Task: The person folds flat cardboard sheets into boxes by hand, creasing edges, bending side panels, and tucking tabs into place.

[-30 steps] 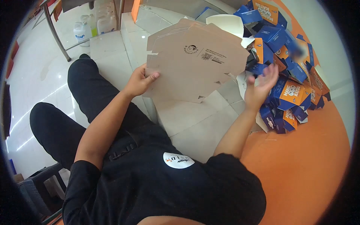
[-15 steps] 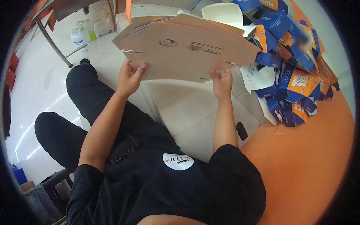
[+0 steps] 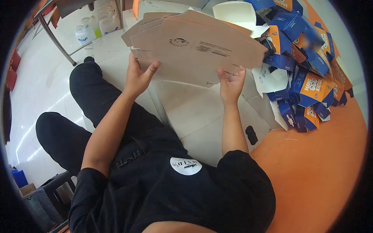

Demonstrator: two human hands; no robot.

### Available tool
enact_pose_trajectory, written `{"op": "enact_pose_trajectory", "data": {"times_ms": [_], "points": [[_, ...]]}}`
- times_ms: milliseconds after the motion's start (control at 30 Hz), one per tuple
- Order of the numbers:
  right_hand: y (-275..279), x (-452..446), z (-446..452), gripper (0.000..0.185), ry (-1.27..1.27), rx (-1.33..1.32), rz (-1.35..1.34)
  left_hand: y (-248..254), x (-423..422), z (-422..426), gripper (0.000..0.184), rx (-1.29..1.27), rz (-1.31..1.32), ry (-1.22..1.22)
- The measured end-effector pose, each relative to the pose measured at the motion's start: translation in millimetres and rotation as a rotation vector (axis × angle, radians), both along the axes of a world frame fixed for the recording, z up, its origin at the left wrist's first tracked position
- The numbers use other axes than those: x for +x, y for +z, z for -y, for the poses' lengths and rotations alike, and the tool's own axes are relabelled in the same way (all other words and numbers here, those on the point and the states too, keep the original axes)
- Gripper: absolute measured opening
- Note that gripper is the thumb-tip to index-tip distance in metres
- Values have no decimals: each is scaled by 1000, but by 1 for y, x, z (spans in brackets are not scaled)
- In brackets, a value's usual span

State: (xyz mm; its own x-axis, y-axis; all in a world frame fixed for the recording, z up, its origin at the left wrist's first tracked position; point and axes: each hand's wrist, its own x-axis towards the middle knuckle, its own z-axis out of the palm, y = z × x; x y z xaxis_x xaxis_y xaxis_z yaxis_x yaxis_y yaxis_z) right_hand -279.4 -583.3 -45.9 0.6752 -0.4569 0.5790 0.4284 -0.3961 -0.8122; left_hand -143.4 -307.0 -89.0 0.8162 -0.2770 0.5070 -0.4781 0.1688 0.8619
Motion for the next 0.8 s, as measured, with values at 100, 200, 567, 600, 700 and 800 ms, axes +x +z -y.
{"op": "enact_pose_trajectory", "data": {"times_ms": [100, 200, 567, 600, 700, 800], "points": [[-7, 6, -1, 58, -22, -25, -8, -10, 2, 3, 57, 176, -19, 4], [-16, 12, 2, 52, 16, 81, -40, -16, 2, 0, 50, 233, -73, -6], [-20, 16, 16, 35, 107, 269, 75, -8, 3, 4, 32, -125, -141, 62], [-21, 14, 16, 36, 103, 333, 88, -5, 1, 2, 31, -156, -135, 46], [-18, 4, 23, 39, 76, 405, 128, 4, -3, 5, 29, -223, -124, 2], [6, -1, 13, 41, 57, 290, 146, 4, -2, 5, 27, -233, -157, -1]]}}
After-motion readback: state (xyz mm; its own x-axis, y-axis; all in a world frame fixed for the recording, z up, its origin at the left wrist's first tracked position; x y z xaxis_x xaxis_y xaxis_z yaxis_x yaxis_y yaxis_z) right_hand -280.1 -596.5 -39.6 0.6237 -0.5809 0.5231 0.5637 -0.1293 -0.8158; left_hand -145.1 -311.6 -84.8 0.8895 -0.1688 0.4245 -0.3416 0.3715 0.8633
